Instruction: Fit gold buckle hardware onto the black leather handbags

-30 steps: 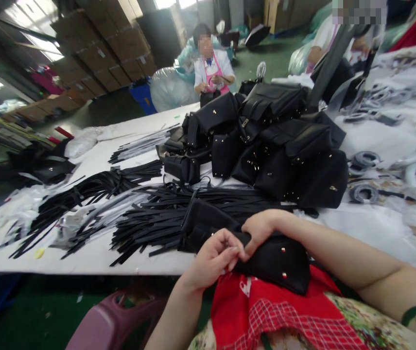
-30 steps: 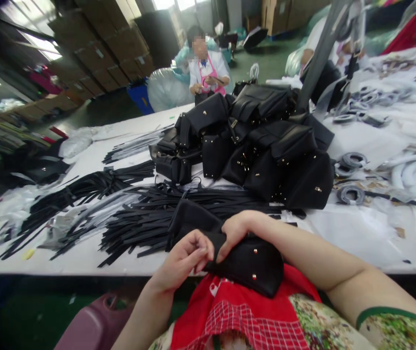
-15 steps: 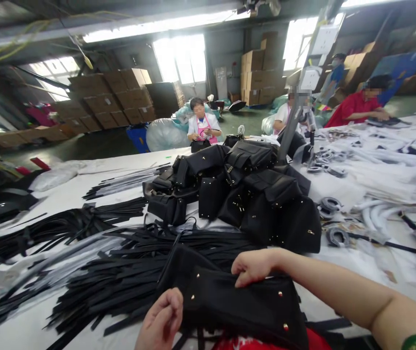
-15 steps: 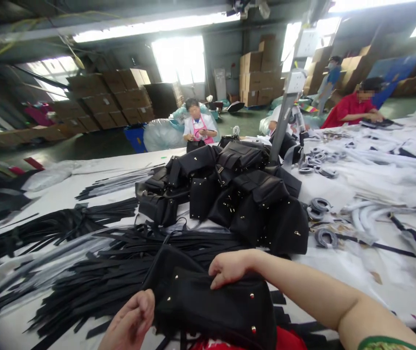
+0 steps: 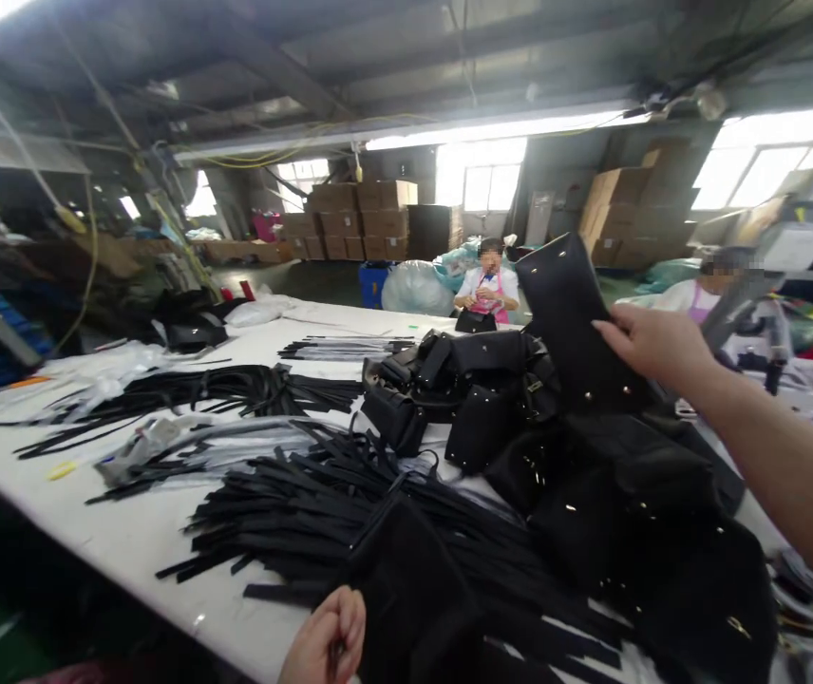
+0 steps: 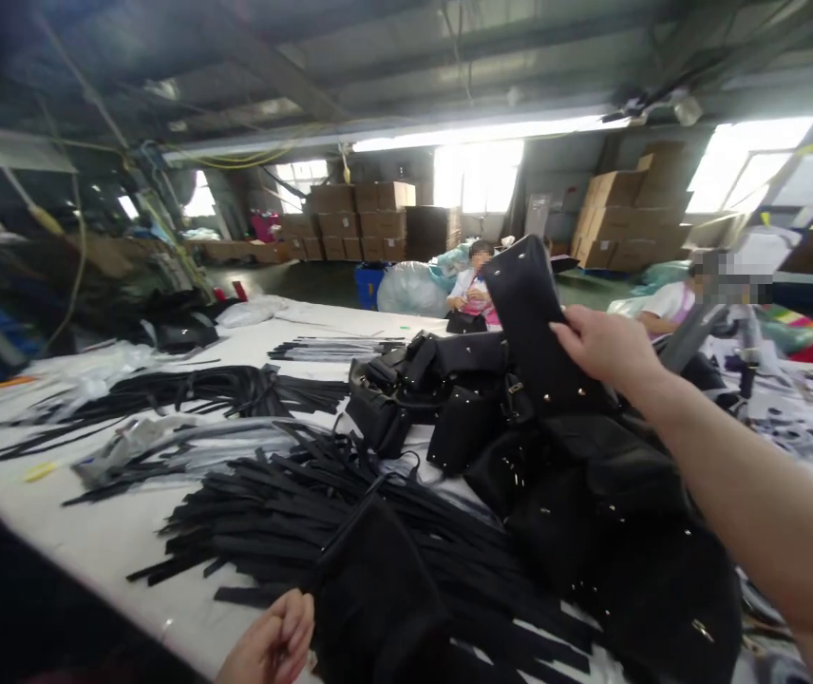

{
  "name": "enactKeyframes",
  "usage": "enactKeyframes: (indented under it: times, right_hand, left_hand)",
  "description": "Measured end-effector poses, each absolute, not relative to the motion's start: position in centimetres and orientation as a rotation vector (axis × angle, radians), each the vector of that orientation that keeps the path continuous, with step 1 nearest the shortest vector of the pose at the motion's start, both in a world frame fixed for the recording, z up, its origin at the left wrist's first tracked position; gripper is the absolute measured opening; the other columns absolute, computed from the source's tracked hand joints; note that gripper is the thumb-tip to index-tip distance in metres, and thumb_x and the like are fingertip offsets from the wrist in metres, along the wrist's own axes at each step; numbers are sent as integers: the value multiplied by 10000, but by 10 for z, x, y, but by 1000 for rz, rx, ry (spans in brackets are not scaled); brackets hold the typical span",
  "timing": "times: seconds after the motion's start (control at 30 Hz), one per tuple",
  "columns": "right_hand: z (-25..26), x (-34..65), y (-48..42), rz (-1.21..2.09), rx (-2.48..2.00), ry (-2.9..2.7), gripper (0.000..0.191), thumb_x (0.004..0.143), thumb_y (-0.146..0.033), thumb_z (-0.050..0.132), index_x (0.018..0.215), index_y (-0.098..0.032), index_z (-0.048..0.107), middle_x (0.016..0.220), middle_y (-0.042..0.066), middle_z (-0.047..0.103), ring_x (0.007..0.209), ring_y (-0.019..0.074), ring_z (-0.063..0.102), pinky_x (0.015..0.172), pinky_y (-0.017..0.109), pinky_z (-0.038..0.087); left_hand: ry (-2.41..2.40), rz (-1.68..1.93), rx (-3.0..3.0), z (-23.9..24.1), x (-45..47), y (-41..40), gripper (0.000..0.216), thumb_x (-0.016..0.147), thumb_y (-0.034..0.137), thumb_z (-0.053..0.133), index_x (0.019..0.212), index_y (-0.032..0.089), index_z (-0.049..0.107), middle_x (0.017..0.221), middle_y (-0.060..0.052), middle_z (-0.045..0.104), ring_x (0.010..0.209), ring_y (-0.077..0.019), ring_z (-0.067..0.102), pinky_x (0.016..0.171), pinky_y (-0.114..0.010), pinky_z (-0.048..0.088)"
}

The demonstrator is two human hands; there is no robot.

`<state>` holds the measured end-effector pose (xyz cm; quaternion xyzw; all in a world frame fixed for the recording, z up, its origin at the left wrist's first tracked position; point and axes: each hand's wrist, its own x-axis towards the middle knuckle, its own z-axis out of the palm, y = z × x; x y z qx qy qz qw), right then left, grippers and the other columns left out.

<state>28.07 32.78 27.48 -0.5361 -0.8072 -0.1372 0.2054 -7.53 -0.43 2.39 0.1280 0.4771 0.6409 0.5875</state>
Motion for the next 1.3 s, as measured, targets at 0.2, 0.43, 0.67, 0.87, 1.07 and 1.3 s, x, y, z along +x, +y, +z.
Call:
enactKeyframes:
  times: [0.2, 0.43, 0.67, 0.87, 1.07, 1.3]
  right_hand:
    - [214, 230, 384, -174, -1539, -2319, 426, 930, -444, 364, 1146, -177, 617, 979, 155, 647, 884, 329, 585, 813, 534, 426]
    - [-21, 117, 258, 708, -1269, -3019, 313, 673, -470, 745, 760, -172, 702, 780, 99, 725, 711, 253, 683, 678, 335, 535]
    - [-125, 84, 185, 708, -1302, -2995, 308, 878, -391, 555, 944, -118, 682, 880, 143, 736, 800, 259, 714, 658, 322, 532]
    - [-77, 116, 193, 557, -1162, -2927, 274, 930, -371, 457, 972, -212, 676, 907, 83, 734, 846, 263, 697, 678, 337, 506]
    - [-18, 180, 181, -54, -808, -2752, 303, 946, -288, 441, 1144, -203, 655, 1027, 62, 721, 877, 211, 673, 659, 302, 510]
    - [-64, 241, 137, -164, -753, -2805, 318, 896, -123, 478, 1157, -160, 657, 1044, 57, 718, 906, 195, 645, 716, 283, 504]
  left_hand:
    - [1115, 1611, 220, 25, -79, -6, 81, 622, 130, 542, 620, 157, 466, 544, 50, 414, 398, -32, 293, 408, -163, 202]
    - [1263, 1726, 95, 11, -99, -36, 37, 627, 176, 494, 660, 160, 490, 532, 53, 434, 353, -40, 344, 366, -166, 168]
    - [1338, 1793, 28, -5, -107, -65, 49, 607, 175, 497, 652, 156, 495, 548, 44, 452, 379, -48, 386, 372, -169, 195]
    - [1326, 1738, 70, -10, -104, -56, 68, 591, 185, 485, 653, 158, 487, 533, 54, 412, 372, -32, 319, 386, -172, 153]
    - [1375, 1630, 202, -9, -98, -37, 133, 678, 273, 515, 734, 153, 534, 540, 71, 356, 382, -34, 263, 400, -188, 118]
    - [1515, 1341, 443, -23, -70, -11, 295, 760, 444, 596, 749, 149, 594, 532, 76, 361, 422, -51, 260, 437, -213, 159]
